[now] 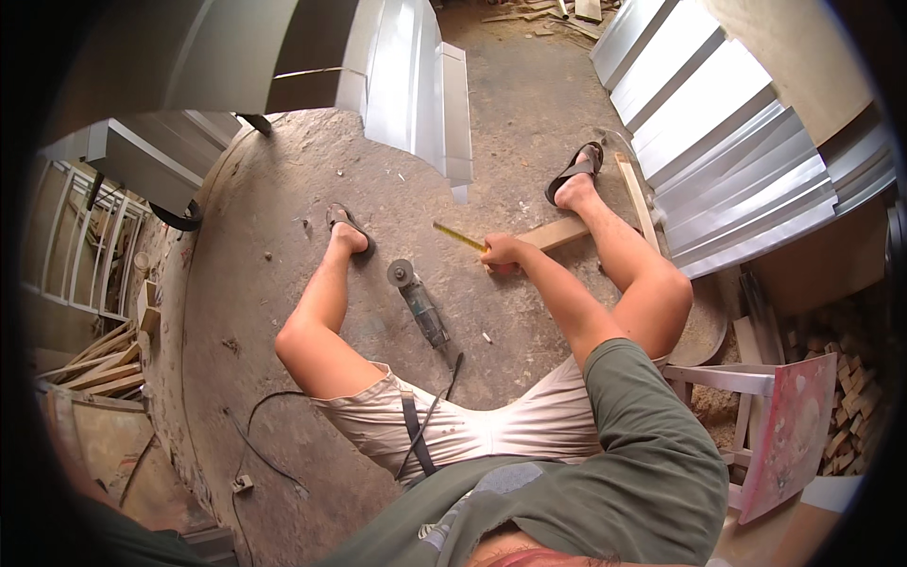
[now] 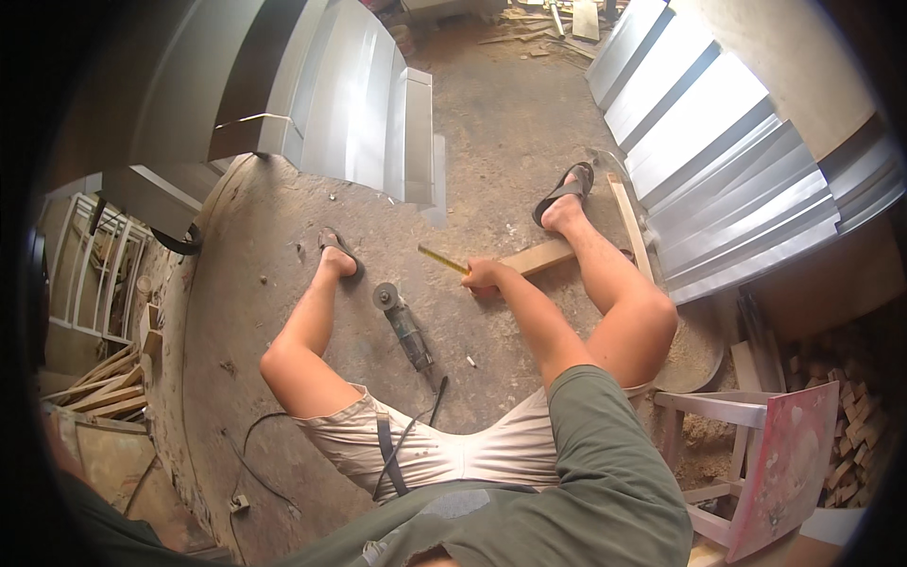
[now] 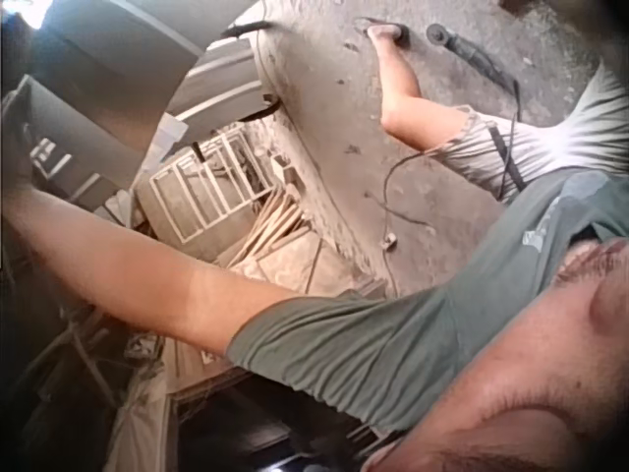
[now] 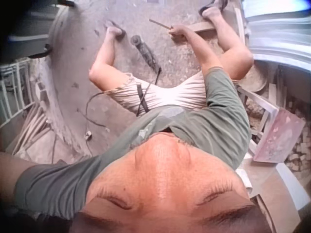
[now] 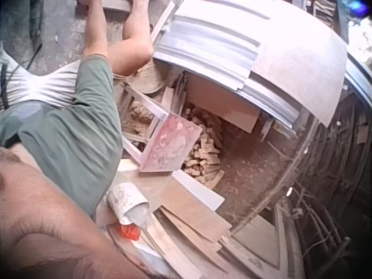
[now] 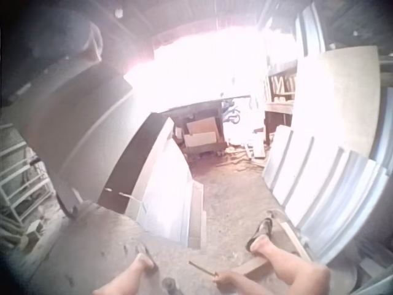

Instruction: The person uses a grinder to cut along a corrugated metal sheet, then uses a measuring tape and pen to mark a measurement on another section before cutting it with the grinder.

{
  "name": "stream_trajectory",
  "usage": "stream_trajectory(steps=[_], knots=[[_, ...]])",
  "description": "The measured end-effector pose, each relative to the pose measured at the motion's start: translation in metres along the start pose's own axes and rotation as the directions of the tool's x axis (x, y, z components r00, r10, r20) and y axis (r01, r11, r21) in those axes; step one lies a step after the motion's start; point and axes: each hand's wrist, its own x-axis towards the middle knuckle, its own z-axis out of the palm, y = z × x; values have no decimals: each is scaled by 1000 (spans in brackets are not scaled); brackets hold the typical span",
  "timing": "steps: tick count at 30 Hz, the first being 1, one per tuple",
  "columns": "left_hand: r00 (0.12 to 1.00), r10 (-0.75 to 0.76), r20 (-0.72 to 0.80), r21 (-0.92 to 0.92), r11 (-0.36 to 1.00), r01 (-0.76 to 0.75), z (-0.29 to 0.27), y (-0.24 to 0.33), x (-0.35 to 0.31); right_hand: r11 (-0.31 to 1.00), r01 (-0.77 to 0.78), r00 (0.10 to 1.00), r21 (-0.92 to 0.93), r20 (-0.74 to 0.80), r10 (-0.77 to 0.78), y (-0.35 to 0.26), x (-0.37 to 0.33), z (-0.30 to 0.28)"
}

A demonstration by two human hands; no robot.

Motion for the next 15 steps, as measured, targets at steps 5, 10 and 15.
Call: stream_trajectory(steps=[5, 10, 15], knots=[[998, -58, 9, -329, 943, 57, 2, -4, 7, 940, -154, 807, -303, 511, 297, -16, -10, -25], [993, -114, 42, -657, 746, 113, -10, -6, 6, 887, -80, 612, -455, 680, 404, -18, -81, -6], [992, -118, 37, -855, 511, 93, -39, 18, 9, 999, -55, 548, -4, 836, 33, -32, -123, -9]])
